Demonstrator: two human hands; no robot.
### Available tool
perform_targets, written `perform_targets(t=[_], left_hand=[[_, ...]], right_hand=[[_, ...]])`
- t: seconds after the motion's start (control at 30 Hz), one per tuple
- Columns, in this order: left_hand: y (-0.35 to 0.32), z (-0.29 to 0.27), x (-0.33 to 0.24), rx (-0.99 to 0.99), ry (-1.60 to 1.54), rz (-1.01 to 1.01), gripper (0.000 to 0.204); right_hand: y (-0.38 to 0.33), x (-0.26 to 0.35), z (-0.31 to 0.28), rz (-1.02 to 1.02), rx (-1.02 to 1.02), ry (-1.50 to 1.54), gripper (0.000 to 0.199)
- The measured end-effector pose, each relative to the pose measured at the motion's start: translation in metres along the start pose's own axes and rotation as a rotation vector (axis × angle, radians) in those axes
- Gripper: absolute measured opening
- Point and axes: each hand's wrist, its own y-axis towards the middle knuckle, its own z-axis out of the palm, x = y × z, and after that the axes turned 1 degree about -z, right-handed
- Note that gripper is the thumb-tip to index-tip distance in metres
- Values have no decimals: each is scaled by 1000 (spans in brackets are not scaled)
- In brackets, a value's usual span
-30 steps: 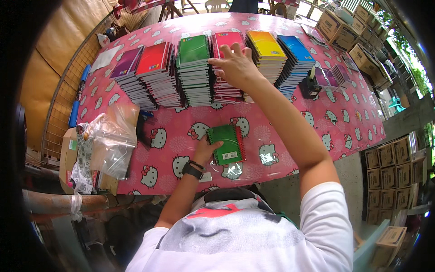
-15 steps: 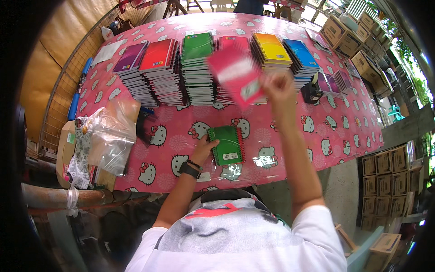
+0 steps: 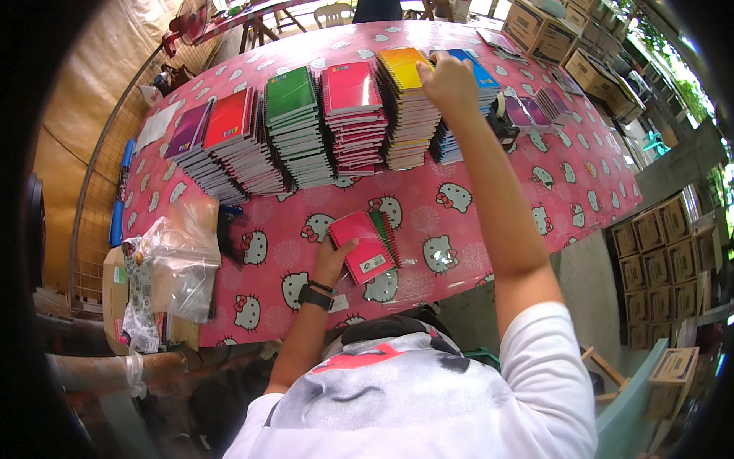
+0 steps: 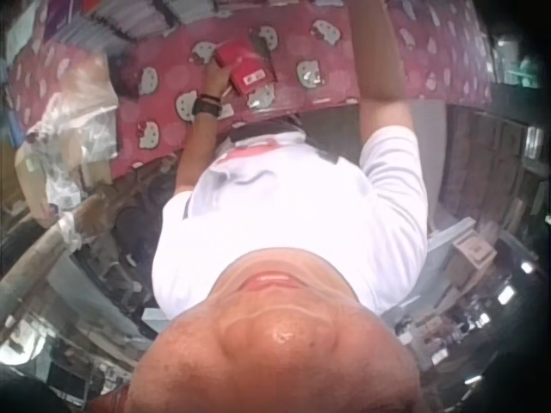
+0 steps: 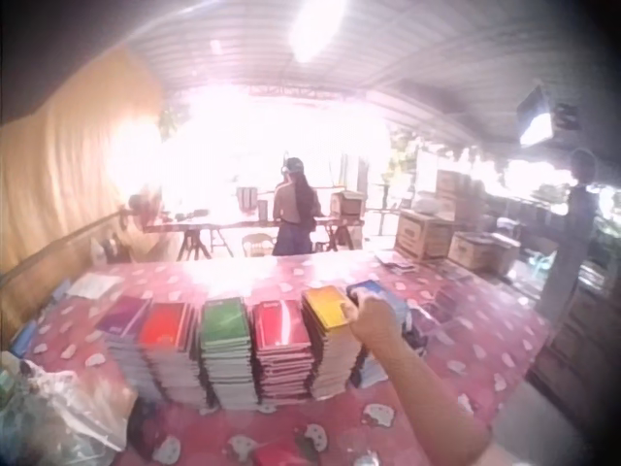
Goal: The person places spiral-bound notebooks into clear plastic bags and seals them with tape. They handle notebooks of various colors, including green, red, yellow, and blue, and use a tape dispenser to secure the bags. The process is repeated for multiple notebooks.
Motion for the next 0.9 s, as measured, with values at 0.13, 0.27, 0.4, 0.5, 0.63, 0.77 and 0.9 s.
perform_targets(t=[0.13, 0.27, 0.4, 0.5, 0.63, 0.77, 0.9], left_hand=[[-3, 3, -5, 2, 27, 23, 47], [-4, -3, -12, 78, -125, -36, 49], [-8, -9, -21, 105, -77, -103, 49], [-4, -12, -10, 115, -15, -45, 52], [0, -10, -20, 196, -403, -310, 70], [-2, -12, -25, 310, -271, -237, 57], [-5, -18, -23, 169, -169, -213, 60]], right_hand=[[43, -5, 13, 228, 455, -262, 51], [46, -15, 13, 115, 310, -207, 59], [-2, 4, -11, 67, 193, 1042, 48], [-92, 19, -3, 24, 152, 1027, 40], [-216, 3, 62, -604, 342, 468, 15], [-231, 2, 70, -604, 601, 450, 40], [-127, -14, 31, -517, 74, 583, 41]])
